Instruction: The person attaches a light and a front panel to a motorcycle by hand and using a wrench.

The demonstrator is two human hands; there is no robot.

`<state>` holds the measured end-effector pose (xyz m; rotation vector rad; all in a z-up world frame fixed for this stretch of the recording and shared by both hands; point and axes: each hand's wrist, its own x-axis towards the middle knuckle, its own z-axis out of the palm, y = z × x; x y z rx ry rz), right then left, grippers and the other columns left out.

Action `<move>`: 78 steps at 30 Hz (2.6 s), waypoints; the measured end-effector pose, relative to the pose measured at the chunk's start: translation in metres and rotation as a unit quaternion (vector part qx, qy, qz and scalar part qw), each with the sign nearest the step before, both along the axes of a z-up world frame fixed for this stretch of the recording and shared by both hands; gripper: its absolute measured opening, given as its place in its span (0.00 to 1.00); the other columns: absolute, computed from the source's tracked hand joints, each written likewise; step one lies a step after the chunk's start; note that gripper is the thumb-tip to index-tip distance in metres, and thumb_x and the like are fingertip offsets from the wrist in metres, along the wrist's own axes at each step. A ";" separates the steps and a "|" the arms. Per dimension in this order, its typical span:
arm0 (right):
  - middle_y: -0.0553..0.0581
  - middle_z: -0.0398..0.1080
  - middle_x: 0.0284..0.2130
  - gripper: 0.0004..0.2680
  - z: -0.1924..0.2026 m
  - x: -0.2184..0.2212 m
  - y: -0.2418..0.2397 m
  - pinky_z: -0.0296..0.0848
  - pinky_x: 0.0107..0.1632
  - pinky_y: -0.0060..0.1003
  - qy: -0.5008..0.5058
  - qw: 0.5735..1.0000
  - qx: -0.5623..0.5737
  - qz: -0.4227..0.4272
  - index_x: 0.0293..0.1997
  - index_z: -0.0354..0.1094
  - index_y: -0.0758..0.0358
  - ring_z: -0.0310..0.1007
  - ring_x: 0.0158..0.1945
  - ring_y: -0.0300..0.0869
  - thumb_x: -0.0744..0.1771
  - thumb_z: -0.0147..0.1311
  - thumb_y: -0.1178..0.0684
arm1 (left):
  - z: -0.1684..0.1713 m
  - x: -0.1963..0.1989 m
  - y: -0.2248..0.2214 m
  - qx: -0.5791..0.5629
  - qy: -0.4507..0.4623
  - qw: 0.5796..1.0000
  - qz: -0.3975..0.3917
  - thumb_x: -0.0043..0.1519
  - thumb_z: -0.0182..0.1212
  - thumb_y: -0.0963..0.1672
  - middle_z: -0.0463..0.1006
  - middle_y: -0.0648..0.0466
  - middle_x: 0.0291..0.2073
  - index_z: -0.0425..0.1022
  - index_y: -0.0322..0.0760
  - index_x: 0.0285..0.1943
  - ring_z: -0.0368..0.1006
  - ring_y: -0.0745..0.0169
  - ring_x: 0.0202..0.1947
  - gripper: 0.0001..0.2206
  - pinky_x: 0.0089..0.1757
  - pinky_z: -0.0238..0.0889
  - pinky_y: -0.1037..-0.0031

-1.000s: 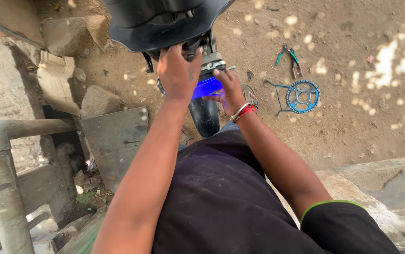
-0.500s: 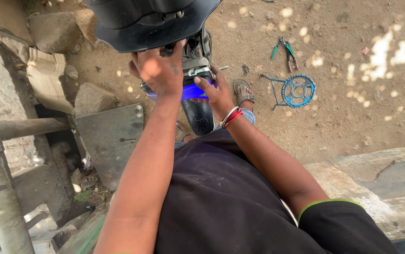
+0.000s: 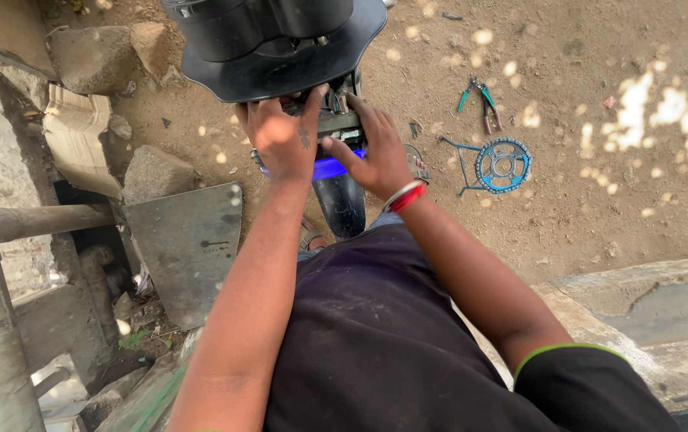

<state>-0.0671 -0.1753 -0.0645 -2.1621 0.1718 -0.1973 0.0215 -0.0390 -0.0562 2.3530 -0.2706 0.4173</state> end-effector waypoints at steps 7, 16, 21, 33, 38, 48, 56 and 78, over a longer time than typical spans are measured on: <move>0.69 0.74 0.51 0.22 0.020 0.033 -0.009 0.70 0.57 0.53 0.059 0.996 -0.043 0.051 0.69 0.60 0.67 0.73 0.53 0.61 0.69 0.53 0.44 | -0.010 -0.003 0.008 -0.018 0.024 0.999 -0.018 0.55 0.78 0.45 0.84 0.50 0.36 0.81 0.34 0.41 0.75 0.45 0.50 0.13 0.60 0.60 0.53; 0.68 0.72 0.48 0.10 0.030 0.060 0.005 0.72 0.51 0.52 -0.027 0.981 -0.189 0.025 0.40 0.75 0.65 0.74 0.48 0.61 0.62 0.63 0.50 | -0.010 -0.019 0.020 -0.009 0.045 0.999 -0.018 0.58 0.69 0.40 0.75 0.43 0.56 0.75 0.35 0.55 0.65 0.38 0.63 0.16 0.63 0.56 0.53; 0.67 0.73 0.37 0.15 0.037 0.040 0.007 0.70 0.49 0.53 -0.011 0.988 -0.140 0.064 0.36 0.74 0.68 0.72 0.44 0.60 0.65 0.64 0.41 | -0.005 -0.033 0.030 -0.032 0.064 0.996 -0.048 0.63 0.61 0.41 0.72 0.48 0.61 0.73 0.38 0.61 0.61 0.41 0.68 0.16 0.66 0.52 0.51; 0.73 0.74 0.31 0.19 -0.013 0.072 0.012 0.71 0.42 0.58 0.161 0.969 -0.178 -0.065 0.33 0.72 0.70 0.75 0.38 0.66 0.69 0.53 0.38 | -0.015 -0.038 0.032 0.002 0.022 0.998 -0.056 0.68 0.57 0.43 0.69 0.51 0.66 0.76 0.45 0.61 0.55 0.36 0.72 0.13 0.67 0.47 0.45; 0.70 0.76 0.33 0.13 -0.020 0.081 0.018 0.73 0.44 0.57 0.180 0.954 -0.221 -0.092 0.37 0.75 0.64 0.76 0.40 0.64 0.67 0.54 0.43 | -0.007 -0.025 0.032 0.062 0.018 0.992 -0.106 0.66 0.55 0.40 0.70 0.54 0.66 0.72 0.50 0.71 0.54 0.37 0.73 0.22 0.67 0.45 0.40; 0.67 0.74 0.31 0.14 0.003 0.060 0.003 0.73 0.40 0.48 0.092 0.987 -0.106 -0.077 0.47 0.72 0.66 0.77 0.37 0.58 0.71 0.54 0.42 | 0.001 -0.027 0.037 0.157 0.088 0.969 -0.167 0.55 0.55 0.38 0.61 0.45 0.71 0.56 0.38 0.77 0.46 0.33 0.75 0.35 0.64 0.43 0.33; 0.51 0.72 0.30 0.16 -0.009 0.060 -0.065 0.72 0.45 0.34 0.192 0.952 0.219 0.096 0.42 0.72 0.64 0.70 0.35 0.36 0.73 0.51 0.38 | -0.005 -0.039 0.045 0.048 0.053 0.981 -0.180 0.64 0.53 0.45 0.61 0.47 0.73 0.50 0.42 0.80 0.44 0.34 0.78 0.32 0.68 0.37 0.33; 0.71 0.72 0.42 0.15 -0.020 0.045 0.016 0.71 0.46 0.54 0.029 0.982 -0.186 -0.020 0.55 0.74 0.68 0.73 0.45 0.66 0.63 0.60 0.55 | -0.011 -0.036 0.031 0.037 0.042 0.993 -0.106 0.70 0.56 0.45 0.76 0.57 0.54 0.73 0.55 0.70 0.62 0.40 0.66 0.18 0.67 0.43 0.43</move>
